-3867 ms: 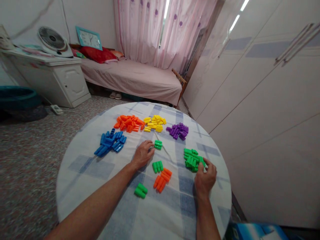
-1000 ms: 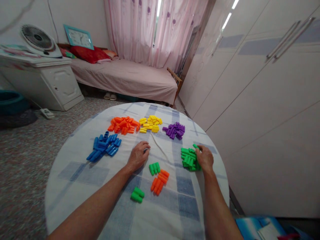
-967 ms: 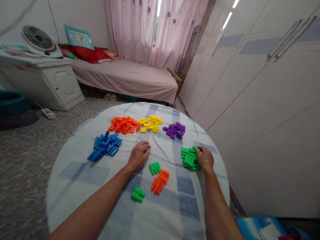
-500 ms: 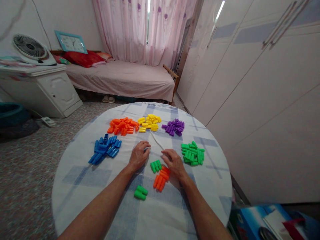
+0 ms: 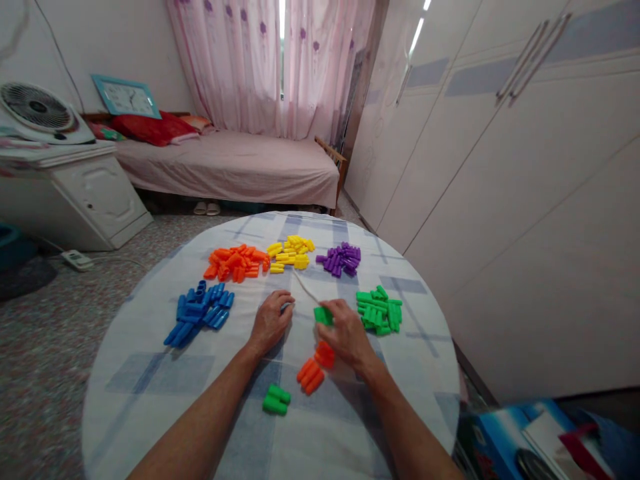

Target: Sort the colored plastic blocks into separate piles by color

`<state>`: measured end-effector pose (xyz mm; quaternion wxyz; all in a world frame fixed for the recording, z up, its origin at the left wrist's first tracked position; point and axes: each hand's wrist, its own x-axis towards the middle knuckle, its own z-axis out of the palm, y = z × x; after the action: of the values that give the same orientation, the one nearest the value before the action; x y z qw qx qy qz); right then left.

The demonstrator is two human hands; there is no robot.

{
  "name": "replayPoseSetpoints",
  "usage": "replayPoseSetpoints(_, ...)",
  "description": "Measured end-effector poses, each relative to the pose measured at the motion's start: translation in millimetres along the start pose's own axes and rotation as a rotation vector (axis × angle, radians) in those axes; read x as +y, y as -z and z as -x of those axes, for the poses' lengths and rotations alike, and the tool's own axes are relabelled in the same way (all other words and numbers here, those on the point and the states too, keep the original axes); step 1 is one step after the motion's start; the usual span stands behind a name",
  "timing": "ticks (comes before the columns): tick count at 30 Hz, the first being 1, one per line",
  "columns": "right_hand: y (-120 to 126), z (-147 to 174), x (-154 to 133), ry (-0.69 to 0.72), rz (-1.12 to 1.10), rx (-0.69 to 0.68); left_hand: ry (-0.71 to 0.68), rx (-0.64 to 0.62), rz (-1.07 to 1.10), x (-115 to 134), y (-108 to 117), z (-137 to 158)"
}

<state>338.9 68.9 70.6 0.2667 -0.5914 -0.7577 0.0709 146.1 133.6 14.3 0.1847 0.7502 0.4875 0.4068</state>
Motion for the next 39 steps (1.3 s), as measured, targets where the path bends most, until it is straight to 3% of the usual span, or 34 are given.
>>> replayPoseSetpoints(2, 17, -5, 22, -0.106, 0.1, 0.161, -0.002, 0.005, 0.006, 0, 0, 0)
replayPoseSetpoints(4, 34, -8, 45, -0.253, 0.241, 0.236, -0.004, 0.006, 0.007, 0, 0, 0)
replayPoseSetpoints(7, 49, -9, 76, -0.425, 0.414, 0.207, -0.003, -0.002, -0.005, 0, -1, 0)
replayPoseSetpoints(11, 50, -4, 89, -0.451, 0.481, 0.137, -0.003, 0.001, -0.015, 1, -1, 0)
replayPoseSetpoints(14, 45, 3, 66, -0.352, 0.382, 0.22, -0.01, 0.008, -0.015, 2, 0, -1)
replayPoseSetpoints(16, 39, 12, 35, -0.189, 0.219, 0.205, -0.012, 0.009, -0.011, 2, 0, -1)
replayPoseSetpoints(19, 23, 34, -21, 0.118, -0.041, -0.048, -0.013, 0.015, -0.009, 4, 1, 0)
replayPoseSetpoints(22, 1, 56, -61, 0.296, -0.059, -0.258, -0.009, 0.023, -0.009, 4, 1, 0)
replayPoseSetpoints(27, -34, 70, -76, 0.361, 0.1, -0.275, -0.014, 0.018, -0.009, 3, 0, 0)
replayPoseSetpoints(31, -36, 66, -70, 0.385, 0.106, -0.213, -0.016, 0.019, -0.006, 2, 0, 0)
replayPoseSetpoints(34, -13, 53, -50, 0.272, 0.074, -0.08, -0.009, 0.019, -0.004, 2, 0, 0)
replayPoseSetpoints(39, 36, 24, 30, -0.158, 0.3, 0.27, -0.01, 0.009, 0.0, 1, 0, 0)
